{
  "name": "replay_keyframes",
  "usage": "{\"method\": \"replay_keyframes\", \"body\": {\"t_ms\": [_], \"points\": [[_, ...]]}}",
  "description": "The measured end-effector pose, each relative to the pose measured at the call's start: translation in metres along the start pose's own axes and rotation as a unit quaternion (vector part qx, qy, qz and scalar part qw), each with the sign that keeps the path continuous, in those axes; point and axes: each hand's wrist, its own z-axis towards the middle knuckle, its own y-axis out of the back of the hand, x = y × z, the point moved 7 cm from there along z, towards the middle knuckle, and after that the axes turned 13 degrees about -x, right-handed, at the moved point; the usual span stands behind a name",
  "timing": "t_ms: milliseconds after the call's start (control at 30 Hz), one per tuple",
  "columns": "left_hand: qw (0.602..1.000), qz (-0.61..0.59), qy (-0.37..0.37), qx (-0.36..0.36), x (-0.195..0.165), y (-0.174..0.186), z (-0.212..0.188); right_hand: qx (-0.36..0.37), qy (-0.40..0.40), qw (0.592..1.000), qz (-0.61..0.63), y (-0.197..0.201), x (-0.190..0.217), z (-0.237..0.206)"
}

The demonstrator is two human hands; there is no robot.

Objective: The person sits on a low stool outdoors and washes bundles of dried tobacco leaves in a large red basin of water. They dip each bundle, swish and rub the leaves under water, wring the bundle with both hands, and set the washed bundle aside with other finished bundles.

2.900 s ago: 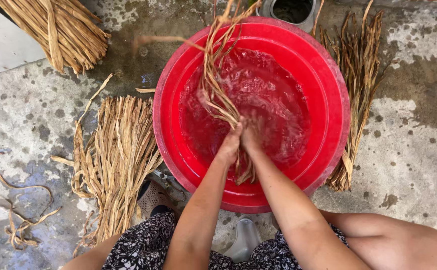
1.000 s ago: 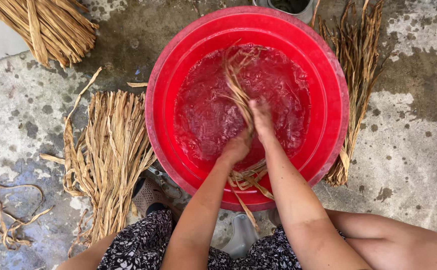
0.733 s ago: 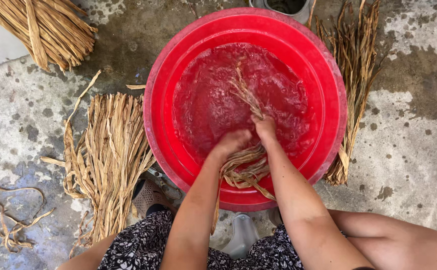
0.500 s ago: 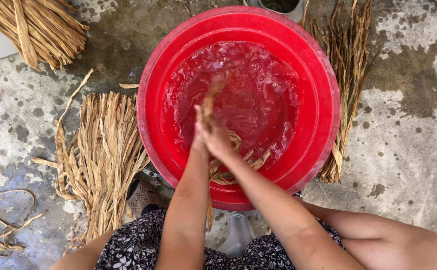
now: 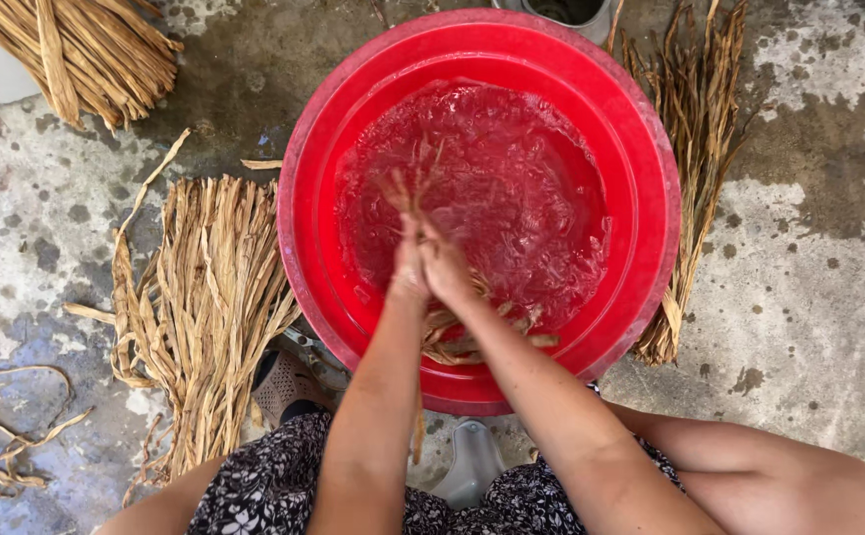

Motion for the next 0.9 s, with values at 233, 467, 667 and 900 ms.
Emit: {"method": "replay_keyframes", "body": {"t_ms": [233, 467, 667, 900], "points": [[0.987, -0.099, 0.031, 0.119, 0.021, -0.015, 0.007, -0.025, 0.034, 0.98, -0.192, 0.016, -0.008, 0.019], [0.982, 0.182, 0.051, 0.029, 0.033, -0.027, -0.027, -0.182, -0.109, 0.972, 0.104, 0.067, -0.04, 0.037], [0.996, -0.072, 0.011, 0.053, -0.024, -0.009, 0.004, -0.109, 0.047, 0.987, 0.106, 0.013, 0.005, 0.024], [0.999, -0.007, 0.032, 0.041, 0.029, -0.02, -0.009, -0.092, -0.044, 0.995, 0.01, 0.021, -0.011, 0.033]]}}
